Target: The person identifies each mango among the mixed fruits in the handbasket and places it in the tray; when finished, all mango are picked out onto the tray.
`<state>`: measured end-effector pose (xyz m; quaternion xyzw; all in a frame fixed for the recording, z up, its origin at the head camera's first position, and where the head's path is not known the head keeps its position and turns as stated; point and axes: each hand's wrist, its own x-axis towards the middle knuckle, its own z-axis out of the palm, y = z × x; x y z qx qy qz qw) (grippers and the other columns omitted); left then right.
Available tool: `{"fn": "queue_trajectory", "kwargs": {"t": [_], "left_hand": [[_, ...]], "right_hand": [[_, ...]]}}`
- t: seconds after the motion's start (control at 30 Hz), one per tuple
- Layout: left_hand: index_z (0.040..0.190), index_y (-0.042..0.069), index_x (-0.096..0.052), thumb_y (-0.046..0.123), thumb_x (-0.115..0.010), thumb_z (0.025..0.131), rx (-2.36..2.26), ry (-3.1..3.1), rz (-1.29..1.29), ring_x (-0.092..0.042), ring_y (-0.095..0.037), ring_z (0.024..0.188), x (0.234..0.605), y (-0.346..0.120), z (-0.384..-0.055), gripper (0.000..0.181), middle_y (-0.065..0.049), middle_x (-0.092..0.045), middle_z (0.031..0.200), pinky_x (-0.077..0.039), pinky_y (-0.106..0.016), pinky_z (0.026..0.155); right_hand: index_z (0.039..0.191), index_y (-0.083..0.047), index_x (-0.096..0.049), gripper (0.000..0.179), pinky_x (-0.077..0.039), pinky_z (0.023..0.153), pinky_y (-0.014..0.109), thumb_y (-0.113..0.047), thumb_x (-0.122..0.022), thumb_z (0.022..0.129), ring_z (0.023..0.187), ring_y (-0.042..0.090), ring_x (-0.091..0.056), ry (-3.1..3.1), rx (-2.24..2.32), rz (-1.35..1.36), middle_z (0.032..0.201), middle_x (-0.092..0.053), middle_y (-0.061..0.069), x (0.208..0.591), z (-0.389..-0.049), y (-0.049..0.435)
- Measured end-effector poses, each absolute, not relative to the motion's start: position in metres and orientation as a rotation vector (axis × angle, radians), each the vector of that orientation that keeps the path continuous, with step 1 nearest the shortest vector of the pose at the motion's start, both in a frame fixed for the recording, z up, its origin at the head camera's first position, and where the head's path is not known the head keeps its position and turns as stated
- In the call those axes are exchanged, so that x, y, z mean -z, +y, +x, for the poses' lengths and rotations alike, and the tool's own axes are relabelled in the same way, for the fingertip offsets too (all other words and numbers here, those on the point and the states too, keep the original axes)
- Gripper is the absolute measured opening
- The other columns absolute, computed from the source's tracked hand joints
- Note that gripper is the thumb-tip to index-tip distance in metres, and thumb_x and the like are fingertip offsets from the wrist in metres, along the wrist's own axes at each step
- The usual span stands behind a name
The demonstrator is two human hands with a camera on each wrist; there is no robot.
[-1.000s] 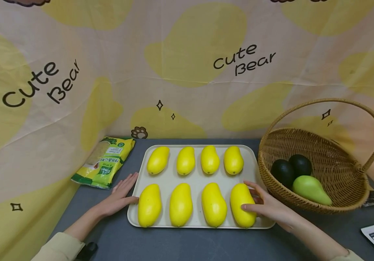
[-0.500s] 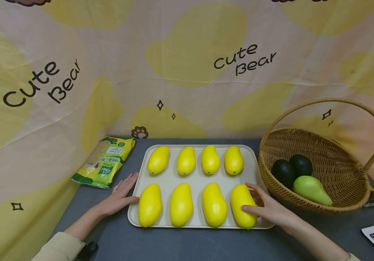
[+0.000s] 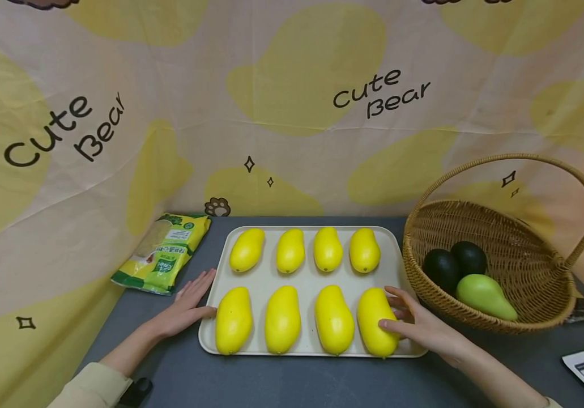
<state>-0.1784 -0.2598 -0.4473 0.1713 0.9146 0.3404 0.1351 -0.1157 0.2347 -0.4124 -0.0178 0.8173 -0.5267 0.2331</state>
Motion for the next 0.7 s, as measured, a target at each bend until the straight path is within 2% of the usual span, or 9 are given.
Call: {"fn": "queue_trajectory", "kwargs": {"t": [0.27,0.43,0.53,0.63,0.7], "left_hand": [[0.157,0.005,-0.011,0.042,-0.058,0.093,-0.984,2.657,0.483,0.002,-0.039,0.147,0.449,-0.262,-0.179,0.087,-0.019,-0.009,0.161,0.008,-0.060,0.112],[0.156,0.006,-0.017,0.039,-0.055,0.096,-1.013,2.663,0.474,-0.002,-0.040,0.147,0.449,-0.262,-0.182,0.078,-0.020,-0.013,0.161,0.004,-0.062,0.112],[0.154,0.005,-0.027,0.033,-0.052,0.100,-1.048,2.703,0.476,-0.013,-0.042,0.145,0.449,-0.263,-0.182,0.065,-0.021,-0.023,0.158,-0.008,-0.063,0.113],[0.147,0.003,-0.042,0.025,-0.051,0.101,-1.031,2.823,0.489,-0.035,-0.040,0.137,0.444,-0.262,-0.180,0.051,-0.019,-0.042,0.148,-0.028,-0.061,0.108],[0.139,0.004,-0.053,0.021,-0.054,0.100,-0.977,2.946,0.506,-0.050,-0.036,0.126,0.434,-0.257,-0.179,0.043,-0.016,-0.055,0.137,-0.040,-0.057,0.101]], "right_hand": [[0.154,-0.011,-0.018,0.082,-0.048,0.093,0.046,-0.036,-0.066,0.092,0.136,0.049,-0.029,2.268,1.454,-0.076,0.152,-0.026,0.026,0.412,-0.117,0.234],[0.152,-0.008,-0.022,0.076,-0.050,0.090,0.042,-0.035,-0.064,0.094,0.131,0.043,-0.038,2.338,1.456,-0.108,0.151,-0.027,0.026,0.412,-0.116,0.236],[0.152,-0.007,-0.022,0.071,-0.048,0.092,0.044,-0.035,-0.059,0.097,0.130,0.041,-0.039,2.388,1.438,-0.149,0.152,-0.025,0.026,0.411,-0.113,0.239],[0.153,-0.007,-0.021,0.069,-0.045,0.096,0.052,-0.038,-0.053,0.100,0.132,0.043,-0.038,2.450,1.375,-0.204,0.153,-0.024,0.027,0.407,-0.109,0.239],[0.152,-0.005,-0.026,0.066,-0.046,0.094,0.055,-0.039,-0.052,0.101,0.129,0.043,-0.044,2.555,1.280,-0.272,0.151,-0.030,0.026,0.402,-0.105,0.238]]}}
